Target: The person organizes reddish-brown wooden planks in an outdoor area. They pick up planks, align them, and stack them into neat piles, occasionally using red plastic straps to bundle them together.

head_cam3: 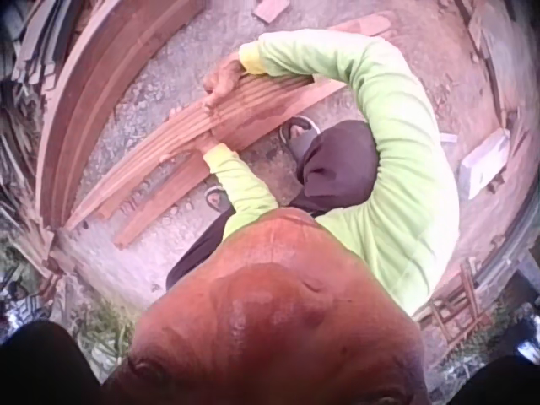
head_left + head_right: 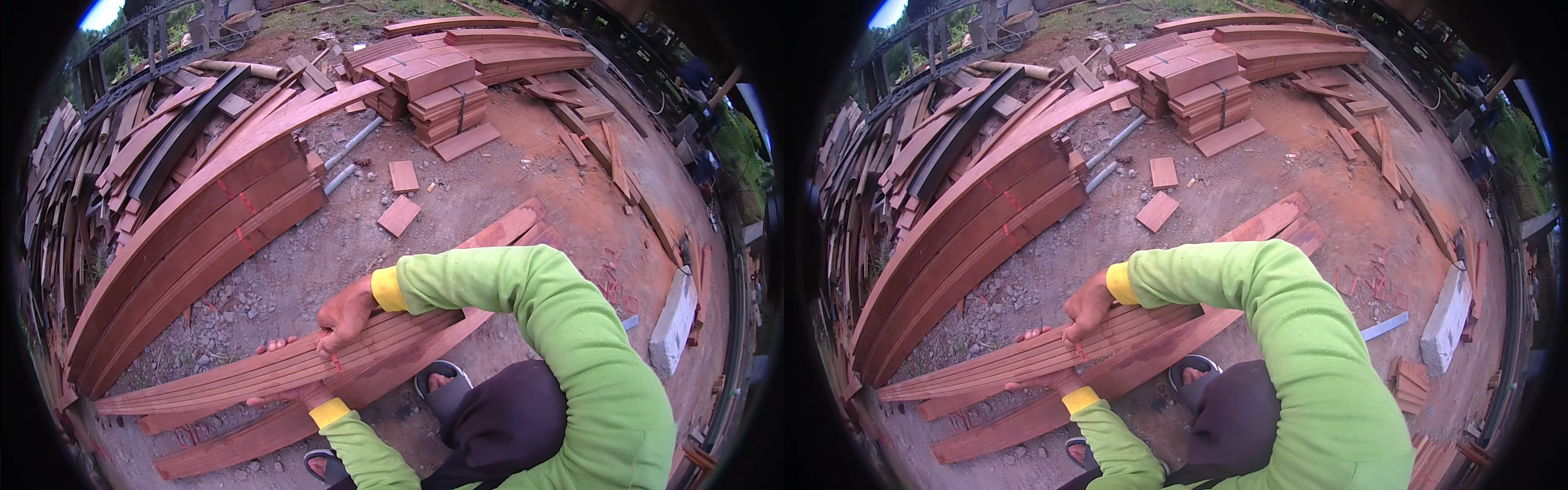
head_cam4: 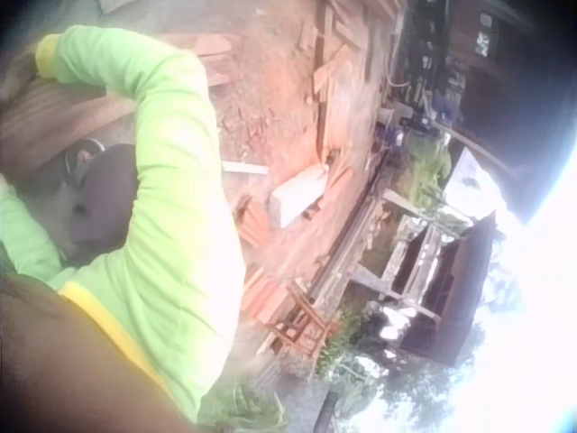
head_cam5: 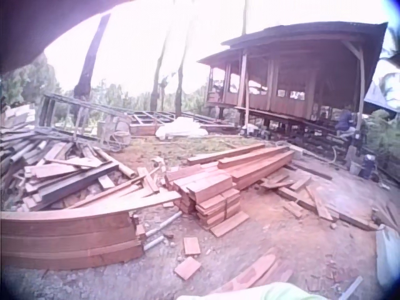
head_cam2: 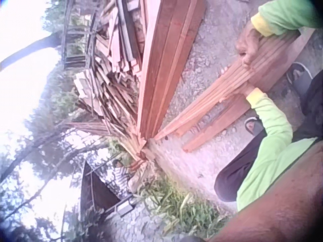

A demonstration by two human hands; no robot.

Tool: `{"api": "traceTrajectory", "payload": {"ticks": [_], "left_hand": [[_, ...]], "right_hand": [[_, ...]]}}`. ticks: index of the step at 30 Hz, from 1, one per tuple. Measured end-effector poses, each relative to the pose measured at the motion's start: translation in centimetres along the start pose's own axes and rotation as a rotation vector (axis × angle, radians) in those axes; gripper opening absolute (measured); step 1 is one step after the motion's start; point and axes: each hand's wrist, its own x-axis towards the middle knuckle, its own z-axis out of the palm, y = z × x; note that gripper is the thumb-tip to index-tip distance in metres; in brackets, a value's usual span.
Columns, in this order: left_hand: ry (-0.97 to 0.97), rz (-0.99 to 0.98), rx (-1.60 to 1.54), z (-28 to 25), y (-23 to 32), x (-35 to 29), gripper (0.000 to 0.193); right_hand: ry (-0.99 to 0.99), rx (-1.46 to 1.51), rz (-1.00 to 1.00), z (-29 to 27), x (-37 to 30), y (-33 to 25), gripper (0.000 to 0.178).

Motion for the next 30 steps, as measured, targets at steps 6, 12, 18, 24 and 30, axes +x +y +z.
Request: {"api": "traceTrajectory", "payload": {"ticks": [6,12,18,24,30], "left_hand": [[0.039,-0.01,0.027,0.1,-0.3,-0.1,0.095],[0.059,0.007,0.055,-0.8,0.3,0.7,0.097],[0.538,-0.004,0.173,-0.3,-0.3,0.3,0.096],[0.414,-0.011,0.118,-2.3,0.5,0.7,0.098],[0.648,0.088,0.209,1.5,-0.5,1.8,0.1]], "right_hand": [[0.103,-0.335,0.03,0.9,-0.7,-0.4,0.062],[0.73,-0.986,-0.024,6.5,-0.4,-3.7,0.064],[0.689,-0.842,0.054,6.1,0.1,-1.1,0.056],[0.651,-0.777,-0.043,5.0,-1.5,-1.9,0.052],[0.851,-1.168,0.083,6.1,-2.5,-3.3,0.054]]}}
